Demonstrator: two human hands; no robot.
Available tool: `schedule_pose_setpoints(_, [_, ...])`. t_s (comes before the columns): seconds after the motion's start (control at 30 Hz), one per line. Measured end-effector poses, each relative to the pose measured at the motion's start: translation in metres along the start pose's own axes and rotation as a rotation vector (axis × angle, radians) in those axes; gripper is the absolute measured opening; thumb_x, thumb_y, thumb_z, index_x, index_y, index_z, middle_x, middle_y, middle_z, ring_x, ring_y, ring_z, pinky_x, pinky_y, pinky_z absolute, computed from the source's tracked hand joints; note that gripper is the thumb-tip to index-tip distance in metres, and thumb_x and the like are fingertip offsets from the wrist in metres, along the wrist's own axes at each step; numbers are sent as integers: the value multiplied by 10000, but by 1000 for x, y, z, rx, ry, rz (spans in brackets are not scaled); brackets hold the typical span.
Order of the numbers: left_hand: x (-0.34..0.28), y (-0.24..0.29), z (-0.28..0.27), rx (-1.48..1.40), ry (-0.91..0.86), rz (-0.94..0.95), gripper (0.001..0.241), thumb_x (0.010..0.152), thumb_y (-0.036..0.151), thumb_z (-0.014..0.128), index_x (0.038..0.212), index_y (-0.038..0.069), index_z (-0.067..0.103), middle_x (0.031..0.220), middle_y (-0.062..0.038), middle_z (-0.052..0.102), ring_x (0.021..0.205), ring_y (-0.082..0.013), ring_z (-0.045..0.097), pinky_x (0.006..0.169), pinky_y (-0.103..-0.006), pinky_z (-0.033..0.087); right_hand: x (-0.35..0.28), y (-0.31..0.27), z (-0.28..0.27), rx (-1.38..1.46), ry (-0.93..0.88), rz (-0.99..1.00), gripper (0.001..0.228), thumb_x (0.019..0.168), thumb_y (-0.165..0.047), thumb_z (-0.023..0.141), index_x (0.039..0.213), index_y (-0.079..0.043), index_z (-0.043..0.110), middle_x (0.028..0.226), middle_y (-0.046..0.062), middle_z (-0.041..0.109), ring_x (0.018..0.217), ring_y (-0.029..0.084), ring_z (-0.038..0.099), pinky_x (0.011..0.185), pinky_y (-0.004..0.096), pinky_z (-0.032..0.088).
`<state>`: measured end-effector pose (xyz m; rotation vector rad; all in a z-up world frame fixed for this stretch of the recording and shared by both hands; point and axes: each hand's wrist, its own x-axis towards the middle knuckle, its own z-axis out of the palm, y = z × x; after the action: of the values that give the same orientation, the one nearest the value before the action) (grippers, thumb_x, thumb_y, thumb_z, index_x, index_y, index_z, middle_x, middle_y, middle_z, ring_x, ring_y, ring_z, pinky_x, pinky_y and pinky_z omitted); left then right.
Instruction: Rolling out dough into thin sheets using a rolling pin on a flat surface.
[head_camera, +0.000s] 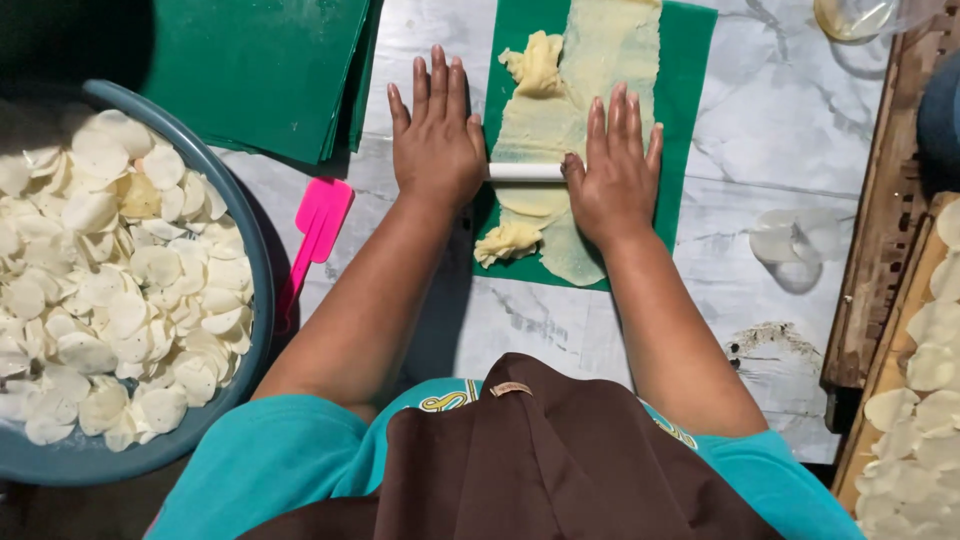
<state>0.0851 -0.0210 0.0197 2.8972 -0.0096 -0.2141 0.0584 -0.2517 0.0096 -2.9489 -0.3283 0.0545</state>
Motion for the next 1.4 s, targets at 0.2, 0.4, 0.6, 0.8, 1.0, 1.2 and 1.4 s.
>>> schedule_pose_setpoints(0.2, [-55,-12,24,9,143,112,650,1085,336,349,1680,115,208,1742,-87,106,1608,-291,46,1274,-560,-26,-71,-10,-1,107,40,-39,737,1108,-536,239,1656,-47,175,1728,161,167,1596,341,196,1274,544,147])
schedule_pose_setpoints(0.4, [-18,4,-13,11,86,22,680,1095,330,372,1690,94,140,1732,-115,-9,1605,-283,-28,1258,-617,-55,-10,10,-6,154,69,84,558,1125,-300,390,1621,-57,316,1679,166,239,1565,329,187,1229,646,21])
schedule_pose_setpoints(0.6, [-42,3,5,13,88,46,683,1084,347,348,1685,97,145,1740,-110,27,1610,-267,-8,1273,-561,-57,-30,-8,-6,7,87,88,632,1118,-324,454,1657,-34,298,1719,167,133,1597,317,117,1238,636,27])
schedule_pose_setpoints(0.8, [-75,-9,27,26,180,141,679,1071,350,413,1681,109,235,1742,-99,135,1616,-280,87,1281,-552,-15,-84,-17,3,36,32,65,668,1075,-314,473,1647,-29,279,1727,177,126,1603,357,94,1233,674,28])
schedule_pose_setpoints(1.0, [1,3,-1,18,53,35,661,1118,353,351,1693,105,136,1735,-98,5,1602,-265,-28,1272,-565,-50,3,-10,-18,-36,12,138,624,1139,-398,377,1695,-165,219,1725,128,62,1601,313,69,1201,718,17])
schedule_pose_setpoints(1.2, [-23,7,-6,-7,101,2,649,1126,346,329,1689,85,140,1736,-110,4,1601,-256,-41,1272,-564,-76,-4,-12,-17,-33,11,125,633,1144,-413,385,1709,-186,211,1727,91,-2,1608,289,18,1209,709,-2])
schedule_pose_setpoints(1.4, [-106,-8,38,-98,276,147,642,1106,429,357,1653,103,279,1735,-134,184,1610,-306,112,1271,-577,-20,-90,1,11,55,148,-131,614,1037,-328,542,1616,-177,402,1720,132,232,1582,352,200,1204,696,87])
